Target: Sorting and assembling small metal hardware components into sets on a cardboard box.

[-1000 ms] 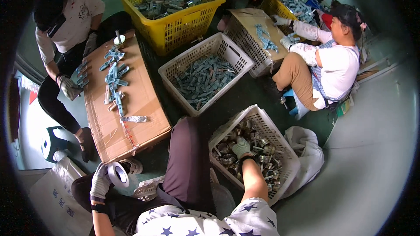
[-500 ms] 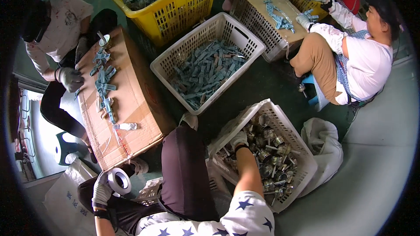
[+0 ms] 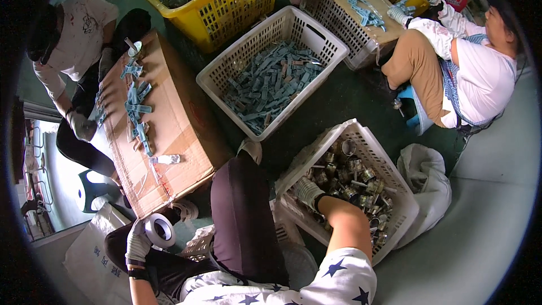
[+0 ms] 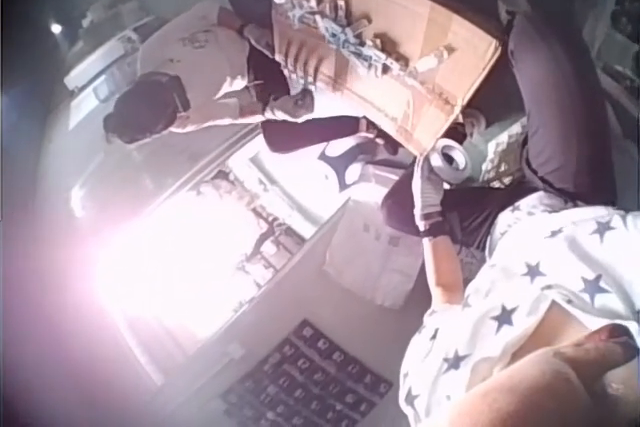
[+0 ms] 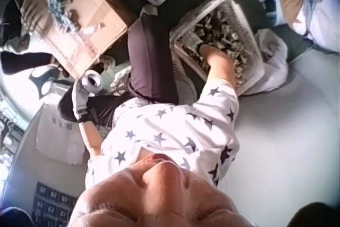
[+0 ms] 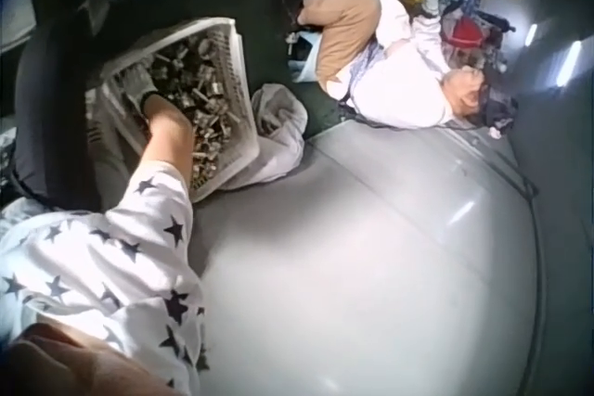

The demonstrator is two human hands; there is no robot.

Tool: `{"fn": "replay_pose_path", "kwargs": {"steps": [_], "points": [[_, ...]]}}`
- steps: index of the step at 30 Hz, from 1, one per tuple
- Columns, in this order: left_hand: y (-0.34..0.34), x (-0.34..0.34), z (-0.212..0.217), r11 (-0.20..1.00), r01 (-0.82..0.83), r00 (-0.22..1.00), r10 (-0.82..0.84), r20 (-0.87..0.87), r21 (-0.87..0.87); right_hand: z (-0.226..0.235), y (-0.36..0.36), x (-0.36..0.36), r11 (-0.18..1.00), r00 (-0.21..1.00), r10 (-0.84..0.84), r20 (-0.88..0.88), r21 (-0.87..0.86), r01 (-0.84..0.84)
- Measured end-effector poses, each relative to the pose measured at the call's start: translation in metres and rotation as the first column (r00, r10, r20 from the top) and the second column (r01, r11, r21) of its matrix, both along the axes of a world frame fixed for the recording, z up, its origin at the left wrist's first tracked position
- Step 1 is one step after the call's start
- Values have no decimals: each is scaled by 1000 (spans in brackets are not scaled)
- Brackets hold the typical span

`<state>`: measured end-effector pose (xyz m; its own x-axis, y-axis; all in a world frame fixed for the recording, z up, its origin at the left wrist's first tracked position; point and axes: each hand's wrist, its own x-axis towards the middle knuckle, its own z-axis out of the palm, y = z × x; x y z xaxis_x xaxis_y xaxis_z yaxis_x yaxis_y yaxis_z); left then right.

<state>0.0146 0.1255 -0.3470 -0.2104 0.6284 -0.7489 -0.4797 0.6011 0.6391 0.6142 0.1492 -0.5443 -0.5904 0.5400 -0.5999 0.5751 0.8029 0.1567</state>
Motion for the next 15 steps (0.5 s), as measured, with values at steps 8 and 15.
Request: {"fn": "replay_pose_path", "kwargs": {"steps": [8, 15], "points": [[-2, -1, -4, 1000, -13, 1000, 13, 6, 27, -15, 10, -6, 911, 921, -376, 103, -138, 388], [-7, -2, -10, 998, -47, 999, 47, 14, 48, -33, 15, -28, 723, 757, -627, 186, -225, 653]]}}
